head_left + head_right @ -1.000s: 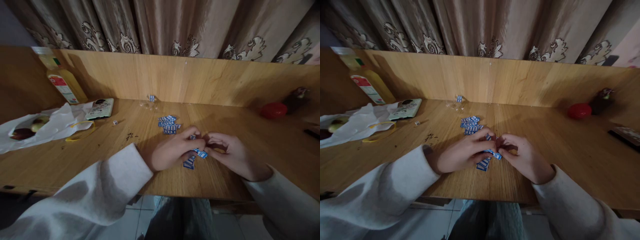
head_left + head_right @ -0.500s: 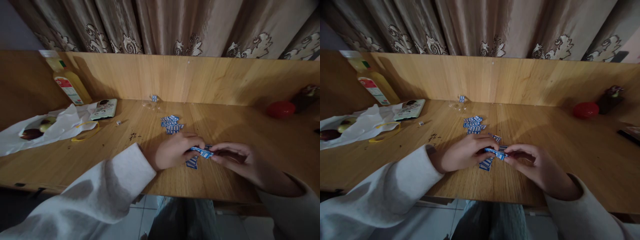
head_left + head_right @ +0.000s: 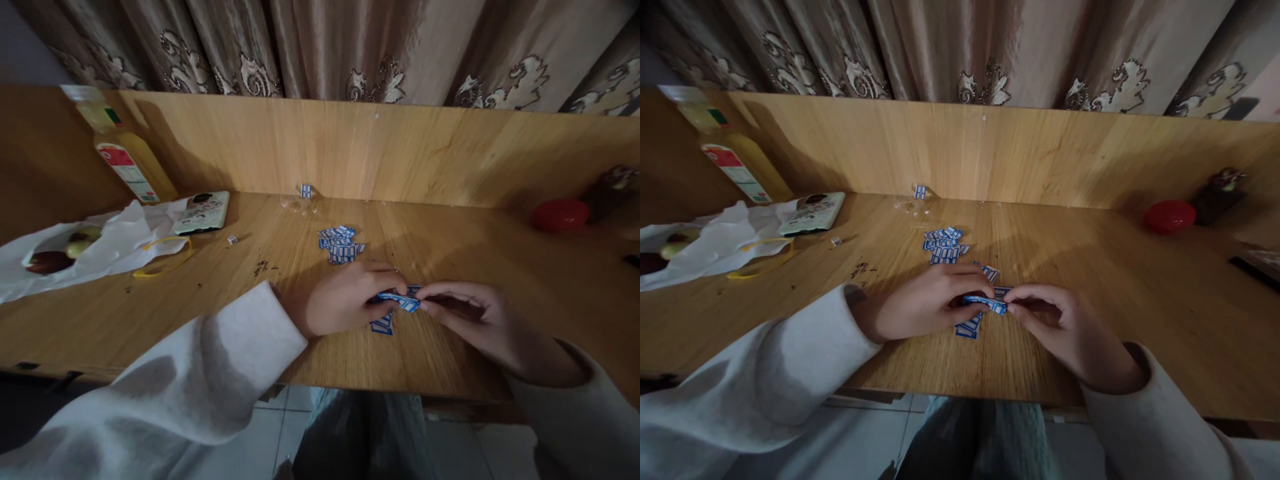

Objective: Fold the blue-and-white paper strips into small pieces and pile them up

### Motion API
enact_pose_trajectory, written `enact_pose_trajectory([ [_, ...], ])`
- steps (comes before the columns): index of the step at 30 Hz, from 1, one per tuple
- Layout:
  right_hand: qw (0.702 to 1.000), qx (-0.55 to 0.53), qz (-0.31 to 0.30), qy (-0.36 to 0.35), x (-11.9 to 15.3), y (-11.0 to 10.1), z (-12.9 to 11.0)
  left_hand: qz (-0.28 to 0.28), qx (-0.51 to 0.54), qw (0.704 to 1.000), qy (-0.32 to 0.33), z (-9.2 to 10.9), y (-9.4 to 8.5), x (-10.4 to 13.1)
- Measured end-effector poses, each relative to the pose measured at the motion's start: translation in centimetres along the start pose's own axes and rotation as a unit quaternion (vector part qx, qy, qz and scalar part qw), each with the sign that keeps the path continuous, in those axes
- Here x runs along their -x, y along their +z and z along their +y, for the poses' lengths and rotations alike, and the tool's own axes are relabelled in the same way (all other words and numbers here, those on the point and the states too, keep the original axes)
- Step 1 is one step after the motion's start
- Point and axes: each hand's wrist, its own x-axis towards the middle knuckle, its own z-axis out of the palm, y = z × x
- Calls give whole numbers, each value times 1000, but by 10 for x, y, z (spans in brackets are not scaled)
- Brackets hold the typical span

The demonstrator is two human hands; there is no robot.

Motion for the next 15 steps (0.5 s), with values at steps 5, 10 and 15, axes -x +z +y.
enact_pose_trajectory([
  [5, 1000, -11, 7, -7, 1, 3, -1, 8, -3, 1000, -1, 1, 0, 0],
  [10, 997, -70, 10, 24, 3, 6, -9, 6, -1, 1000, -6, 0, 0, 0],
  [15, 999, -42, 16, 8, -1, 10, -9, 4, 1, 1000, -10, 0, 0, -1],
])
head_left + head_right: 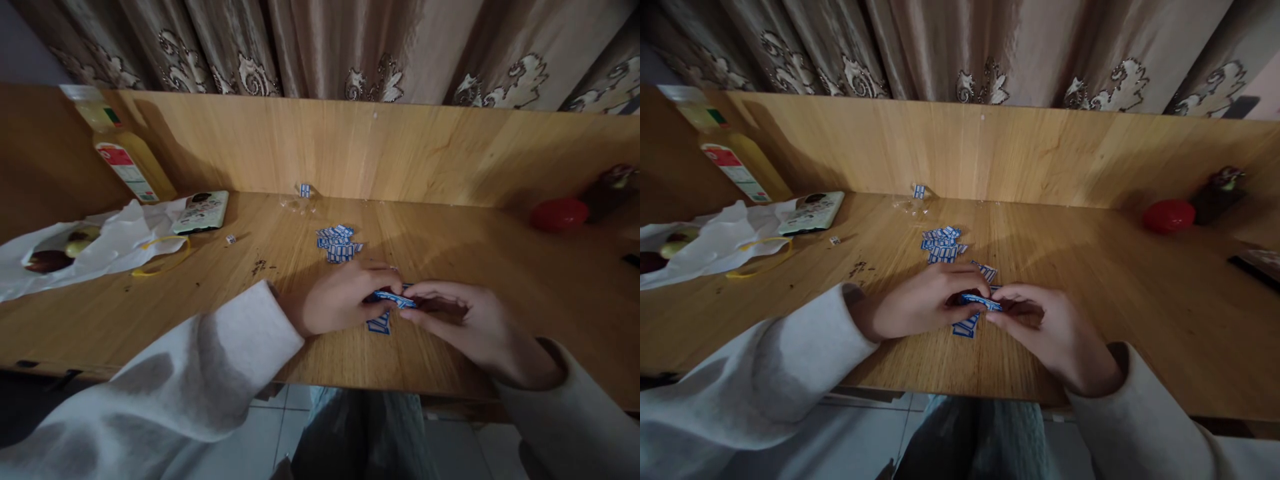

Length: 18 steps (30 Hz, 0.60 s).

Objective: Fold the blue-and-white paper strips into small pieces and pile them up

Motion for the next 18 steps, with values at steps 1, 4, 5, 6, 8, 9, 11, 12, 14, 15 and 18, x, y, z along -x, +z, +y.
enact_pose_trajectory([
  [1, 1000, 1, -2, -1, -1, 1, 1, 1, 0, 1000, -2, 0, 0, 0],
  [4, 1000, 0, -6, 0, -2, 3, 3, 5, 3, 1000, -11, 2, 0, 0],
  [5, 1000, 0, -5, 1, -2, 4, 3, 6, 4, 1000, -16, 2, -1, 0],
  [6, 1000, 0, -4, 1, -2, 4, 2, 6, 4, 1000, -23, 3, -1, 0],
  [8, 1000, 5, -4, -1, -1, 3, 1, 3, 0, 999, -38, 4, -3, 1],
  [9, 1000, 10, -3, -4, 0, 2, 0, 3, -2, 999, -45, 4, -5, 1],
  [11, 1000, 20, 13, -19, 2, -1, -1, 16, -3, 998, -55, 4, -8, 2],
  [12, 999, 24, 26, -27, 3, -4, 0, 32, -1, 998, -60, 3, -10, 2],
  [14, 997, 34, 57, -38, 3, -9, 2, 72, 1, 994, -76, 1, -14, 3],
  [15, 996, 43, 66, -42, 2, -11, 4, 90, -3, 992, -88, -1, -16, 3],
  [18, 990, 102, 72, -60, -3, -14, 12, 118, -26, 986, -116, -5, -17, 4],
])
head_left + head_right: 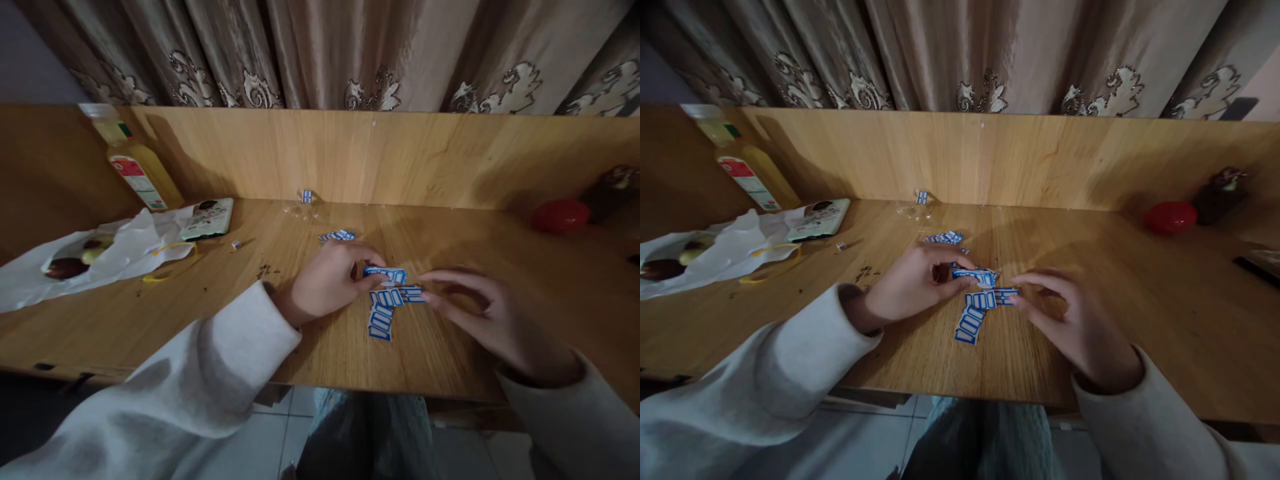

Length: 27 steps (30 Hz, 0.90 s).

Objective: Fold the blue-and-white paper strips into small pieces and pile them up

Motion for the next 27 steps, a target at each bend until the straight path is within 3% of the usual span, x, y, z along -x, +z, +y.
enact_pose_trajectory([
  [6, 995, 31, -84, -51, -9, 7, 3, 7, -27, 1000, 13, -5, 6, 1],
  [11, 997, -12, -75, -7, -7, 1, -2, -28, -21, 999, 24, -5, 9, 1],
  [18, 994, -30, 49, 95, 2, -11, -1, -63, 14, 997, 29, -2, 12, 2],
  [21, 989, -39, 68, 124, 2, -14, 0, -86, 15, 995, 41, -2, 15, 3],
  [24, 992, 5, 58, 116, 1, -13, 2, -102, 14, 993, 54, 0, 16, 3],
  [27, 995, 46, 67, 63, -2, -12, 5, -119, 20, 991, 63, 4, 14, 3],
])
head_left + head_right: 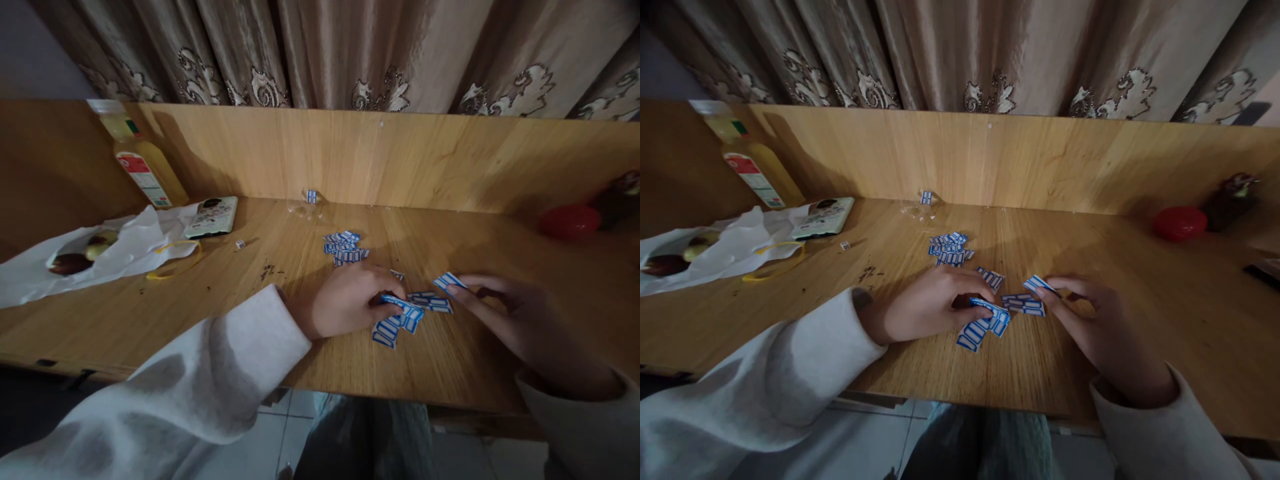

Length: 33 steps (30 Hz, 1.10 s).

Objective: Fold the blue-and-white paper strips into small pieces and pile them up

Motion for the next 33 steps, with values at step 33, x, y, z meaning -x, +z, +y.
enact_pose_trajectory([
  [33, 988, -91, -123, -30, 12, 17, -14, 22, -61, 998, 14, 2, 0, 0],
])
